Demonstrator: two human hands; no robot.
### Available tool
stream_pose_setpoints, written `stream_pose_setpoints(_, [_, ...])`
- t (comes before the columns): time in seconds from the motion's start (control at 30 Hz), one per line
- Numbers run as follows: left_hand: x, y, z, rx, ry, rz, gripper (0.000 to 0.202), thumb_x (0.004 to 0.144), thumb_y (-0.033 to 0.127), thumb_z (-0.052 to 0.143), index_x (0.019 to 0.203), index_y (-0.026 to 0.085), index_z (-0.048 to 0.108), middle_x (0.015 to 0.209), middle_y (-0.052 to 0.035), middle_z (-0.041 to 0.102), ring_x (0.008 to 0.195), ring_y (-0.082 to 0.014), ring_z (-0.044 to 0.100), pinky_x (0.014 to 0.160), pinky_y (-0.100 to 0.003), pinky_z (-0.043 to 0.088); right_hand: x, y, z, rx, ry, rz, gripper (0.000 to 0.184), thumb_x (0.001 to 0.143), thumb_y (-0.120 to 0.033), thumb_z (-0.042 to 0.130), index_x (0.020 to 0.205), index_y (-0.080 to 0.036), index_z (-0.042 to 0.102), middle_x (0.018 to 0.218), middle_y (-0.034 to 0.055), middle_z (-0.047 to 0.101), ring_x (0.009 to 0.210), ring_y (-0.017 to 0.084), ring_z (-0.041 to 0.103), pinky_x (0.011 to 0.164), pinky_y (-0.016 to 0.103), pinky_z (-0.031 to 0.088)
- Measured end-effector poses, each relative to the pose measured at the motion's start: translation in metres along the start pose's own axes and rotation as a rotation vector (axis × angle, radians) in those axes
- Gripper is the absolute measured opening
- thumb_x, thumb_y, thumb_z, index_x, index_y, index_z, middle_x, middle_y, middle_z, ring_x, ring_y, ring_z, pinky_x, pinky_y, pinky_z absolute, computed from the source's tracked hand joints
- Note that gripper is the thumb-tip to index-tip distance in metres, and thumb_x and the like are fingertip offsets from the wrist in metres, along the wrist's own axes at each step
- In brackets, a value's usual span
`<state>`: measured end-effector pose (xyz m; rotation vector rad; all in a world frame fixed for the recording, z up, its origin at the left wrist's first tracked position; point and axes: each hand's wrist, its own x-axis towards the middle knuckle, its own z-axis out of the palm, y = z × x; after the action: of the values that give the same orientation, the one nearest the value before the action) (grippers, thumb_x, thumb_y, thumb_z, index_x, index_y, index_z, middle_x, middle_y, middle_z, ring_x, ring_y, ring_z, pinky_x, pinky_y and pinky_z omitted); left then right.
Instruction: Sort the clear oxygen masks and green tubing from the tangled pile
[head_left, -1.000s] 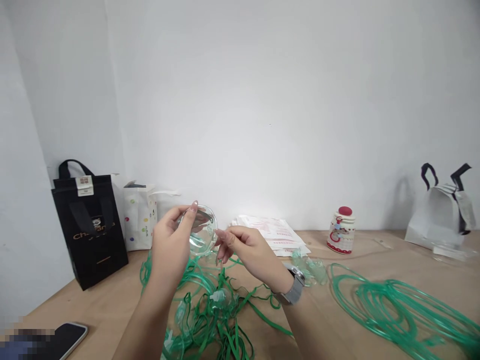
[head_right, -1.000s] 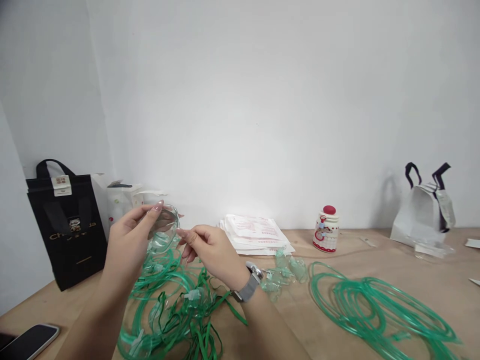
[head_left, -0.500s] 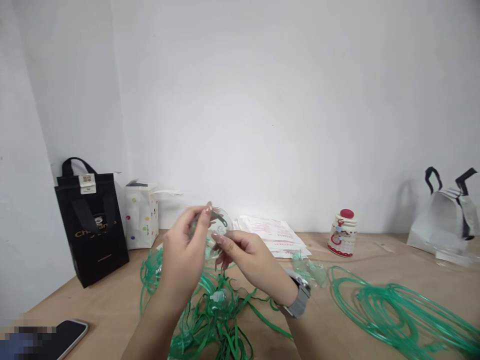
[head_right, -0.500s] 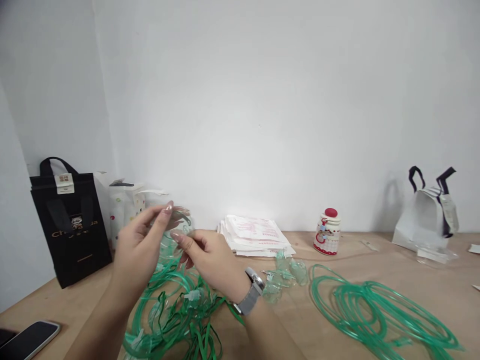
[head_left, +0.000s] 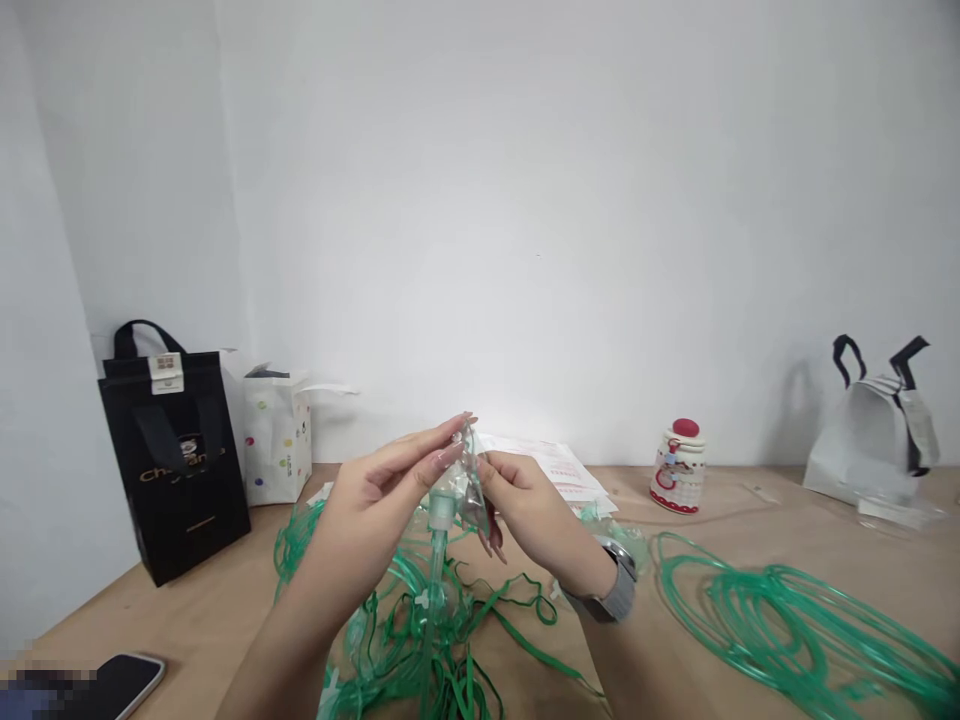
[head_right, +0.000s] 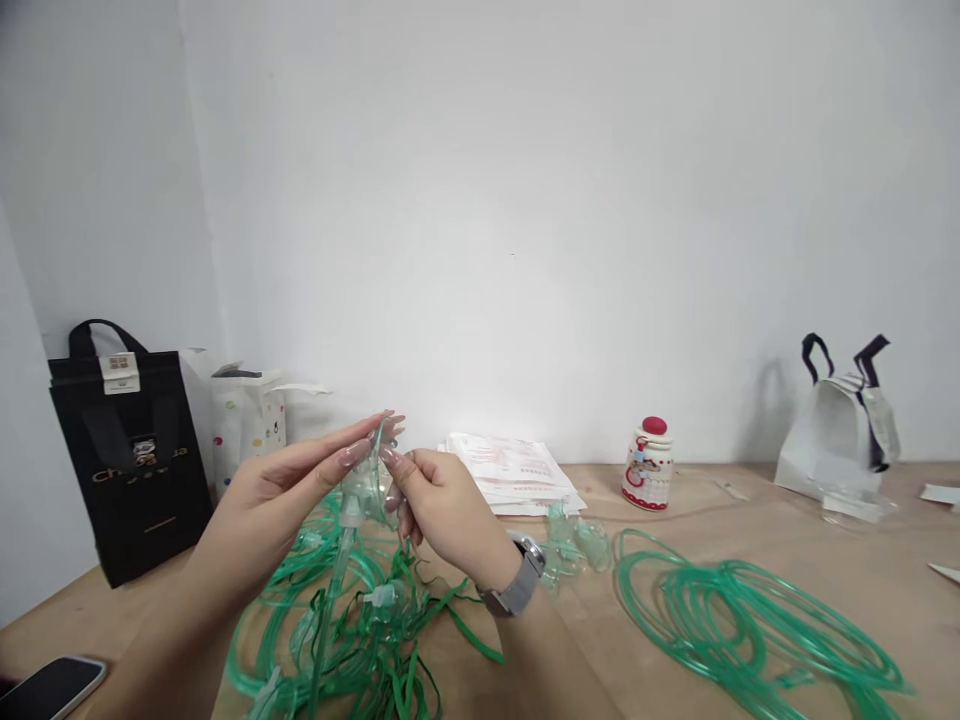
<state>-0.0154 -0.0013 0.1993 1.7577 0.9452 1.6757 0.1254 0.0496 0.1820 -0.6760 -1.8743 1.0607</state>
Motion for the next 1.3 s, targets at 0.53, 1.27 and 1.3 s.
stream_pose_setpoints(0.53, [0.005,-0.008,-0.005,0.024,0.091,-0.111,0.016,0.068,0.023,0.071,0.083,0.025,0.075,0.095,0.0022,0.073,0.099,-0.0183,0.064,0.084,-0.021,0.053,-0.013,-0.017,0.007,-0.895,0.181,-0.031,0.038,0.091,-0.034,0.034,0.057,-0.019,0.044,0.048,0.0016,0.055,0.046,0.013,0.048,0.047,0.025,0.022])
stream_pose_setpoints(1.27, [0.012,-0.029,-0.001,0.015,0.261,0.018,0.025,0.084,0.036,0.052,0.074,0.017,0.065,0.065,-0.0002,0.066,0.064,-0.0149,0.059,0.059,-0.023,0.044,-0.005,-0.005,0.011,-0.572,0.112,-0.108,0.041,0.092,-0.037,0.035,0.057,-0.019,0.044,0.047,-0.002,0.052,0.046,0.011,0.052,0.049,0.021,0.034])
stream_pose_setpoints(1.3, [0.012,-0.028,-0.001,-0.001,0.262,0.002,0.025,0.082,0.036,0.053,0.072,0.017,0.065,0.063,0.0,0.065,0.061,-0.0144,0.059,0.057,-0.023,0.043,-0.004,-0.004,0.009,-0.517,0.086,-0.112,0.04,0.092,-0.038,0.035,0.058,-0.019,0.045,0.047,-0.0026,0.051,0.046,0.011,0.052,0.049,0.021,0.034])
